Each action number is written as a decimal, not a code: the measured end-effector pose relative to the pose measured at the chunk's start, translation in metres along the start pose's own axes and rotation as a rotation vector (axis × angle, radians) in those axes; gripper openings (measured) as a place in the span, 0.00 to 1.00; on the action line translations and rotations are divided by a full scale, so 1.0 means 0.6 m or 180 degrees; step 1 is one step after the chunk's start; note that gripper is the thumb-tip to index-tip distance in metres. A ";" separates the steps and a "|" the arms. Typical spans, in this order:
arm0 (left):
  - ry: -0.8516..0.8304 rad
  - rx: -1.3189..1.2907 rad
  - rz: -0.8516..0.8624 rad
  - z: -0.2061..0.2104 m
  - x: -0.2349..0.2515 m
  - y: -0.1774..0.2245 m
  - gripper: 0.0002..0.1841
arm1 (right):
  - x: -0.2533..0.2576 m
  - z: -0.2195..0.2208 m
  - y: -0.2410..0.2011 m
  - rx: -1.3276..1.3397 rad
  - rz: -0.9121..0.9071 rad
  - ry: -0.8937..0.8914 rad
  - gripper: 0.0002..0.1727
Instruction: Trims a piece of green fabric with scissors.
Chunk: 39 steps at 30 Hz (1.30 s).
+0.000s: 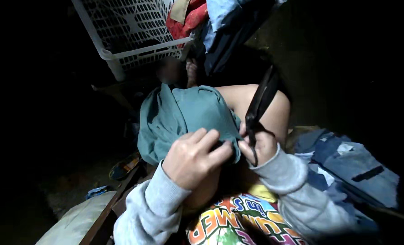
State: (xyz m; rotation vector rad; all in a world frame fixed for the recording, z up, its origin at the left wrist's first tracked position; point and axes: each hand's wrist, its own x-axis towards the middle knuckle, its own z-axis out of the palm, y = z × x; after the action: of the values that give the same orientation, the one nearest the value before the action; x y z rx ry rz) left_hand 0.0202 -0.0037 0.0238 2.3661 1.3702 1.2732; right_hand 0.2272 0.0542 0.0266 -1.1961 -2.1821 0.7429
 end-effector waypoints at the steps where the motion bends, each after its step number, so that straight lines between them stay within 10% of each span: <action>1: -0.0050 0.0014 0.0064 -0.004 -0.012 0.004 0.10 | -0.014 0.010 -0.004 0.0071 0.0146 0.0001 0.11; 14: -0.0259 -0.0192 0.0117 0.001 -0.023 -0.011 0.10 | -0.127 -0.125 0.030 0.2396 0.1251 -0.2110 0.38; 31: -0.0308 0.0484 -0.0396 0.009 -0.032 0.028 0.06 | -0.189 -0.112 0.035 0.3367 0.1528 -0.2057 0.38; 39: -0.0156 0.0450 -0.1548 0.026 -0.031 0.074 0.27 | -0.185 -0.116 0.035 0.3304 0.1357 -0.1996 0.41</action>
State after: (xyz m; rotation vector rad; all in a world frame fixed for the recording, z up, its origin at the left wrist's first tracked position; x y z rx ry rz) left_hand 0.0565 -0.0392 0.0239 1.9401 1.9162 1.0004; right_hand 0.3381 -0.0178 0.0400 -0.8826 -1.4597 2.2998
